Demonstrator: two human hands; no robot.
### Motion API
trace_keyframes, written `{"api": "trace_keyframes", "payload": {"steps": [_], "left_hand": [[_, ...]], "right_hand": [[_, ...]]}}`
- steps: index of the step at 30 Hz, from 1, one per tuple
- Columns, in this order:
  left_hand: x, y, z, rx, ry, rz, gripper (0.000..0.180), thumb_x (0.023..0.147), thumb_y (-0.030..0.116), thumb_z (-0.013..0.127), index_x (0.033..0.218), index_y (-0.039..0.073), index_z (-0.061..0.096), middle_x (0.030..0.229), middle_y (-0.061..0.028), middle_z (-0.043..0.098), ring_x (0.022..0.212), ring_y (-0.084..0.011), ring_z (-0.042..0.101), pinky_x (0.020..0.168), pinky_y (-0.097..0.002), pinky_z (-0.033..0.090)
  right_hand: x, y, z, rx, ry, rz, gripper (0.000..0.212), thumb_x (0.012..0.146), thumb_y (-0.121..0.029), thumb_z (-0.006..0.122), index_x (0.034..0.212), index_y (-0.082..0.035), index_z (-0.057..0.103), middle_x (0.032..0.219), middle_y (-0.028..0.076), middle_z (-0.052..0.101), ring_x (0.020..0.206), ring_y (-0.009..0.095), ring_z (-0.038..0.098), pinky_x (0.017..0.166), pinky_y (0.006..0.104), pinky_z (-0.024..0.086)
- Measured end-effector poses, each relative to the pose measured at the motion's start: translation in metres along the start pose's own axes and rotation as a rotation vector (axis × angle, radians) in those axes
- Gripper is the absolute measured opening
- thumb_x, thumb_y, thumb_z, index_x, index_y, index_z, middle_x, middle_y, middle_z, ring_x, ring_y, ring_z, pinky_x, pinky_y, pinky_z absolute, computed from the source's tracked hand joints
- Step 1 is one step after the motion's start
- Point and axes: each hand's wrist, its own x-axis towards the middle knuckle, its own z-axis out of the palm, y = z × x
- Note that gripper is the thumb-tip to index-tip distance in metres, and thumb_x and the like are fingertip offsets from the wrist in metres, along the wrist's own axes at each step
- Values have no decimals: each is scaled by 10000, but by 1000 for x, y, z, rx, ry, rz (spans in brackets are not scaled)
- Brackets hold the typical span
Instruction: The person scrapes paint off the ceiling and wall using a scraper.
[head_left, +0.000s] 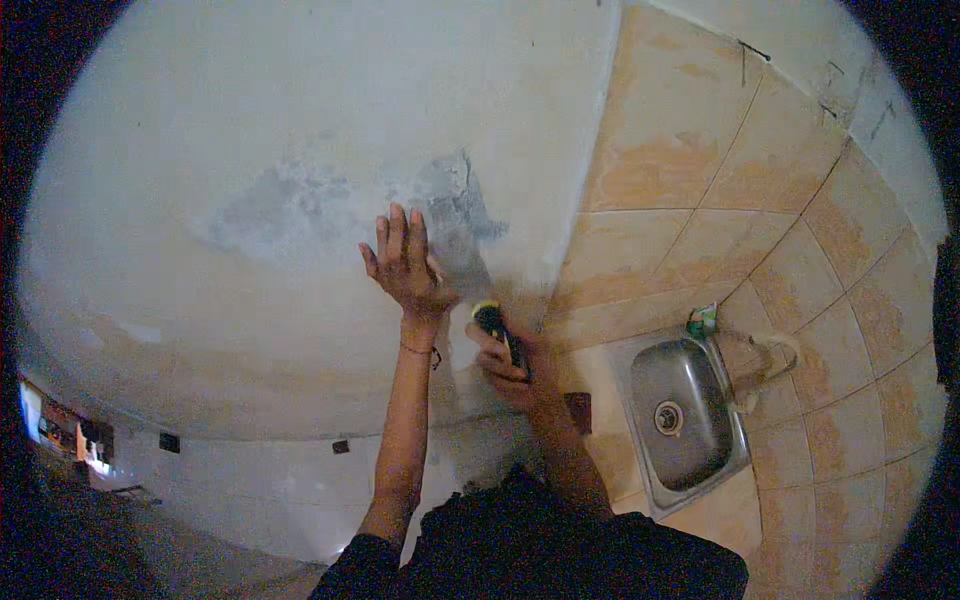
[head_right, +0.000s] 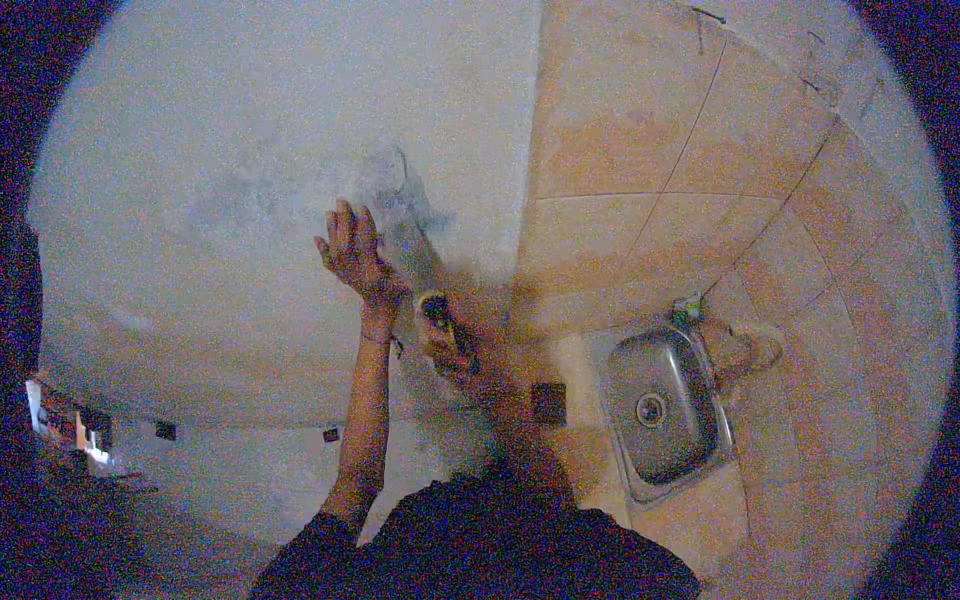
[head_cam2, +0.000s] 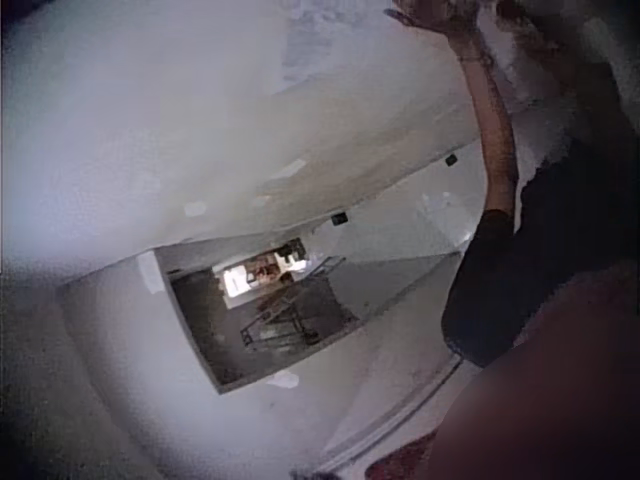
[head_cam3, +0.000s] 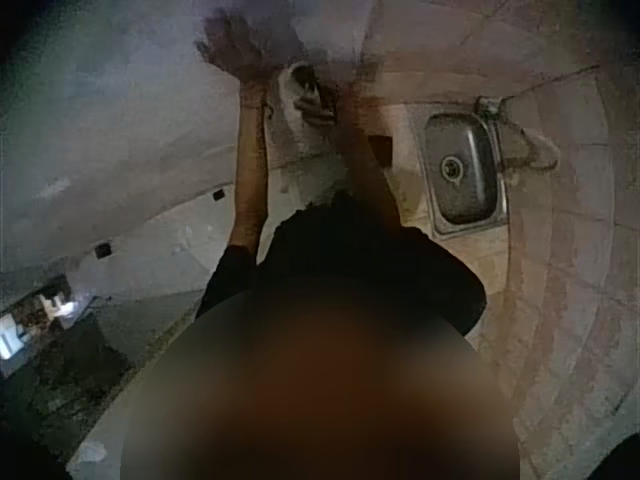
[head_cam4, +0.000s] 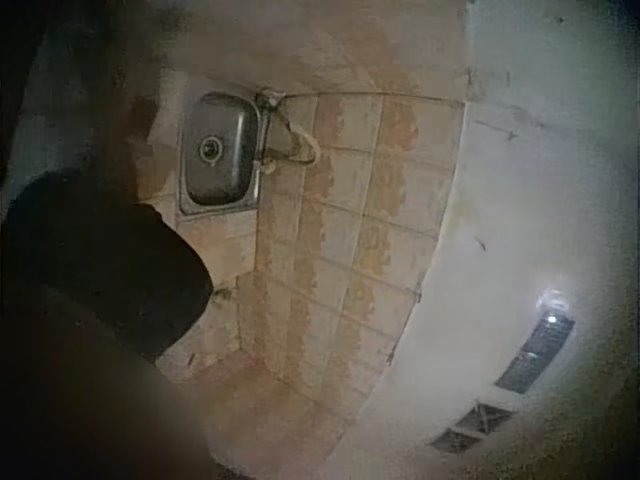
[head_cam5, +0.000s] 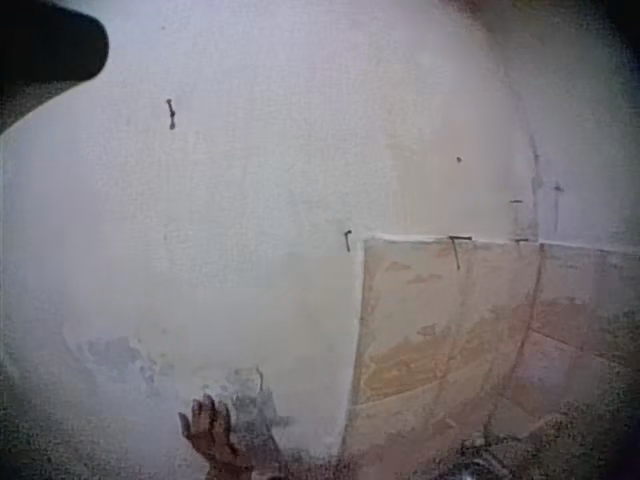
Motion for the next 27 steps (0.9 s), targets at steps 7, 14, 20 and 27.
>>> {"api": "trace_keyframes", "payload": {"steps": [7, 14, 20, 27], "left_hand": [[0, -3, -2, 21, 82, -9, 527, 823, 189, 377, 1309, 60, 535, 1383, -148, 490, 1333, -292, 387, 1161, -490, 103], [1, -5, -1, -32, 85, 4, 544, 796, 177, 393, 1309, 71, 542, 1365, -117, 514, 1330, -276, 398, 1161, -492, 107], [0, -9, -7, -51, 47, -13, 503, 836, 167, 386, 1306, 93, 548, 1366, -82, 516, 1324, -246, 407, 1163, -478, 113], [-1, -10, -4, -99, -22, -31, 491, 809, 120, 417, 1279, 108, 559, 1364, -63, 519, 1322, -228, 408, 1159, -458, 106]], "right_hand": [[-26, -3, 26, -12, 33, -104, 309, 966, -272, 496, 1185, -54, 485, 820, 72, 535, 486, 75, 426, 338, 184, 367], [-2, -6, 96, -1357, 423, -490, 441, 970, -261, 510, 1368, -72, 498, 733, -33, 508, 577, 42, 379, 498, 192, 326], [-18, 20, 100, -1422, 536, -413, 414, 968, -214, 511, 1350, -55, 508, 1120, 34, 619, 649, 44, 414, 566, 183, 365], [5, 32, 93, -1615, 543, -671, 420, 944, -180, 533, 1337, -34, 506, 1300, 108, 561, 1102, 168, 549, 964, 293, 415]]}}
